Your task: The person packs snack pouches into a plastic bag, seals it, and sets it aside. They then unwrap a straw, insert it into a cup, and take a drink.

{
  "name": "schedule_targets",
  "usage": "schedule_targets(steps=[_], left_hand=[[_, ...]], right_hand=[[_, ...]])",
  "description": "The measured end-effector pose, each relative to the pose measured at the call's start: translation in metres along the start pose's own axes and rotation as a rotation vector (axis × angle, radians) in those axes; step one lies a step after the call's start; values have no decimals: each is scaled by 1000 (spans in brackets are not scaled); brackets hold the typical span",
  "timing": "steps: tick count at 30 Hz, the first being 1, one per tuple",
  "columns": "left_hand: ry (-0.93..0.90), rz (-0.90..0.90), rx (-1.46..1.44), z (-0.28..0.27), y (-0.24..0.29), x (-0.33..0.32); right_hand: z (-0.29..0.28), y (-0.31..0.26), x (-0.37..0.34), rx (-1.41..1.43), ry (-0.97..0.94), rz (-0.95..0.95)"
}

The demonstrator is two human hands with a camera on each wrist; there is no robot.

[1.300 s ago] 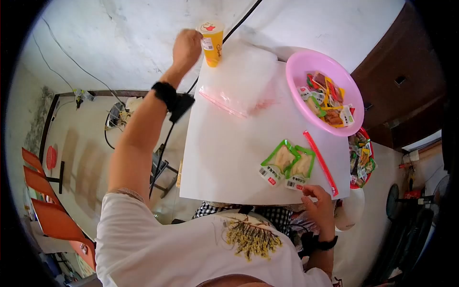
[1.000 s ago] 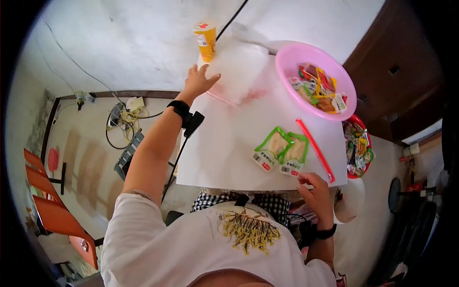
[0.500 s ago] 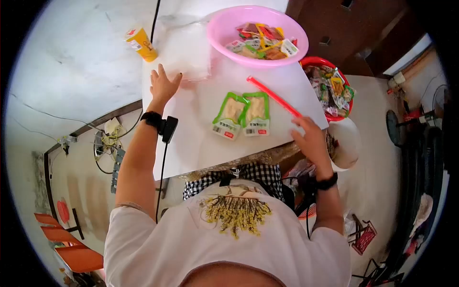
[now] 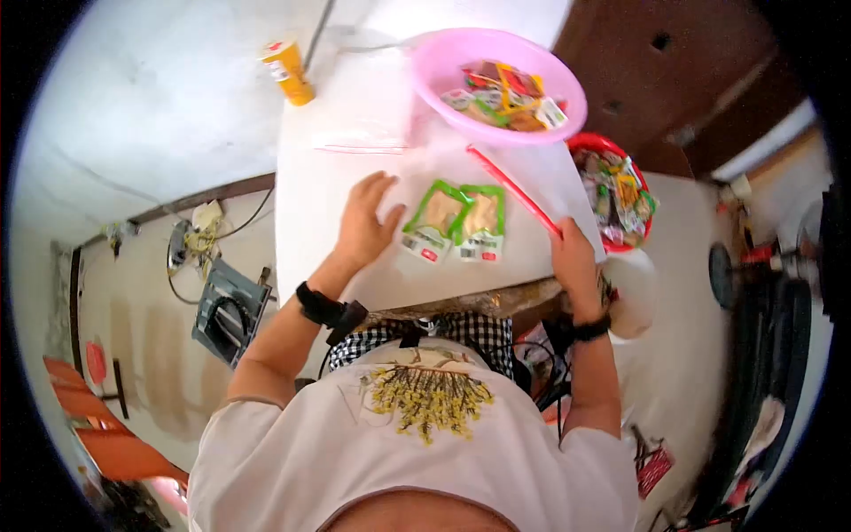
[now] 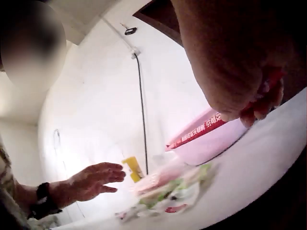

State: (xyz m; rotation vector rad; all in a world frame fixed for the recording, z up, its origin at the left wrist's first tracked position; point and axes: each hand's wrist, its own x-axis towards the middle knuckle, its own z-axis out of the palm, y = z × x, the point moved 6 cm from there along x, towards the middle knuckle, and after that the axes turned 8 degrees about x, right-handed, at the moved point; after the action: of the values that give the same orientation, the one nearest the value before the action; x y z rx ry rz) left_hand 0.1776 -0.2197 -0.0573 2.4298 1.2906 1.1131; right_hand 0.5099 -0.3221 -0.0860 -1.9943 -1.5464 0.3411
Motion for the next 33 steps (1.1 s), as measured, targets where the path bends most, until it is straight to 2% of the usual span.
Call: schedule_targets(steps=[2,5,6,8,9,12,13,14,15,17,18,23,26,33], left_hand=[[-12,67,61,-15,27,2],[-25,334,347,-38,67,2],[-45,408,425,-43,74,0],[-387,304,326,-29,54,-10],[-556,253,267,-21,43,-17],[-308,207,153,-38,10,-29],[-280,37,170,-49,-12,-28],[-178,-126,213,-58,-41,-27],[-44,-223,160,-68,-73,-23],[66,-357,201,-84,-125,-14],[70,-389,248,-84,-151,-11],[72,-487,251,-84,-178,18],[-37,-540,259,-70,-182,37],[-110,-507,377,-30,-196,63]], right_hand=[[-7,-32,-11,32,-51,-81],[-6,-91,-26,-84,-85,-449],[-5,-105,-27,-87,-100,-511],[-3,-127,-29,-92,-125,-627],[2,-125,-27,-105,-216,-600],[-9,-155,-31,-38,85,-617],[0,-141,-28,46,20,-530],[8,-132,-26,95,44,-486],[18,-122,-23,142,70,-439],[40,-101,-19,182,87,-377],[52,-89,-18,176,79,-362],[81,-64,-13,160,88,-315],[83,-62,-13,202,80,-292],[85,-73,-14,88,36,-330]])
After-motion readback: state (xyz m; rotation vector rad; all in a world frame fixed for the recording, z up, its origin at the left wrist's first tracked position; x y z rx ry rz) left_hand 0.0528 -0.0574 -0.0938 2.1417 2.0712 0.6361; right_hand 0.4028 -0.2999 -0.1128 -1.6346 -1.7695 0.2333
